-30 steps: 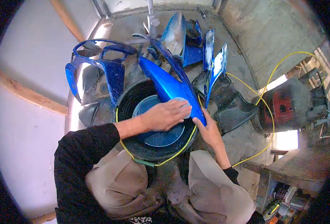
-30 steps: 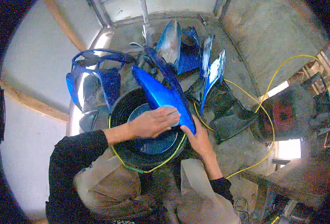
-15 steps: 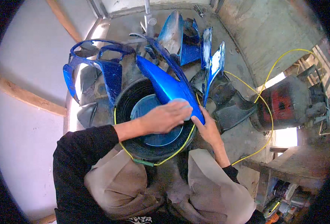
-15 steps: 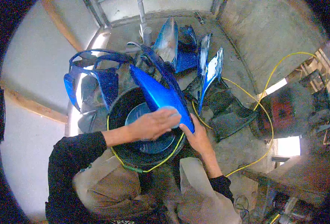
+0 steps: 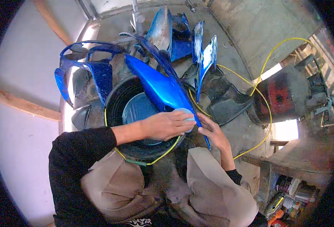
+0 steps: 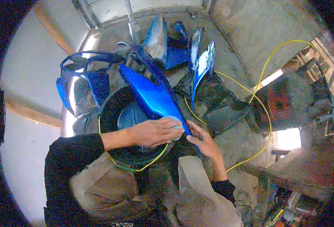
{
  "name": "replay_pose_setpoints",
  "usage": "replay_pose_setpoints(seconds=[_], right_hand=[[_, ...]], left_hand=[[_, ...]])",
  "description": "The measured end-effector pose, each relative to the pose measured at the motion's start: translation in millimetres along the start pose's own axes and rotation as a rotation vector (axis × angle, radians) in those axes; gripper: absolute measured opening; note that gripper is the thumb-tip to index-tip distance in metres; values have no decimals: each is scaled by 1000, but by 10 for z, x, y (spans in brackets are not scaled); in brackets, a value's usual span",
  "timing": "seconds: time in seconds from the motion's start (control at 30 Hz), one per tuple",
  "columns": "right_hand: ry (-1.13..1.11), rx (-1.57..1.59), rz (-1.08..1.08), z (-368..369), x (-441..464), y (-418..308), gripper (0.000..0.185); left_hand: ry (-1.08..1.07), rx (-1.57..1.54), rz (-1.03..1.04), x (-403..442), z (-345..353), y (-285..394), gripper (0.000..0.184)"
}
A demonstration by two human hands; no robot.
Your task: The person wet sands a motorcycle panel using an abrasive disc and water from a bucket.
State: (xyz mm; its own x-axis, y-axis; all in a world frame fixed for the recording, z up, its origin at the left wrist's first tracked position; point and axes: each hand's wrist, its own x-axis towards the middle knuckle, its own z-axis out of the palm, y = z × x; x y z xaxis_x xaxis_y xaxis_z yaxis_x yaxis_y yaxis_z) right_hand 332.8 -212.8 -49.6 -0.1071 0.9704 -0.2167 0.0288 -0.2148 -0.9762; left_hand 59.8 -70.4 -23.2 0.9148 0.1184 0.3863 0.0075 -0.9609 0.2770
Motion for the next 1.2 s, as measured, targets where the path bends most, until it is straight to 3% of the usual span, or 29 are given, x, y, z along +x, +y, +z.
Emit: replay_pose_setpoints(seconds=[0.07, 0.17, 0.27, 0.4, 0.57, 0.63, 0.7, 0.83, 0.97, 1.03, 1.13, 1.2], right_hand=[[-2, -46, 4, -9, -12, -32, 70], [-23, 23, 39, -15, -69, -21, 72], [-29, 51, 32, -16, -61, -3, 72], [-24, 51, -5, 2, -48, -1, 72], [-12, 29, 12, -17, -86, 53, 71], [6, 39, 26, 10, -79, 21, 70], [7, 25, 18, 4, -72, 13, 70], [-33, 27, -14, -16, -55, 3, 70], [-1, 55, 14, 5, -115, 71, 70], [7, 57, 7, 12, -83, 57, 70], [-8, 61, 20, 2, -48, 51, 70], [-19, 34, 30, -14, -58, -2, 70]], left_hand=[[-65, -33, 120, 78, -42, -197, 53], [69, 157, -227, 74, -387, -518, 41], [109, 156, -292, 151, -346, -340, 35], [-44, -84, 118, 203, -53, 14, 39], [96, 154, -173, 192, -378, -463, 32], [85, 304, -169, 217, -314, -455, 34], [39, 183, -146, 213, -171, -180, 37], [35, 58, 162, 216, -45, -60, 34], [108, 218, -231, 164, -452, -630, 23], [90, 360, -246, 199, -440, -650, 24], [32, 134, -210, 237, -201, -230, 27], [27, 108, -15, 265, -2, -22, 23]])
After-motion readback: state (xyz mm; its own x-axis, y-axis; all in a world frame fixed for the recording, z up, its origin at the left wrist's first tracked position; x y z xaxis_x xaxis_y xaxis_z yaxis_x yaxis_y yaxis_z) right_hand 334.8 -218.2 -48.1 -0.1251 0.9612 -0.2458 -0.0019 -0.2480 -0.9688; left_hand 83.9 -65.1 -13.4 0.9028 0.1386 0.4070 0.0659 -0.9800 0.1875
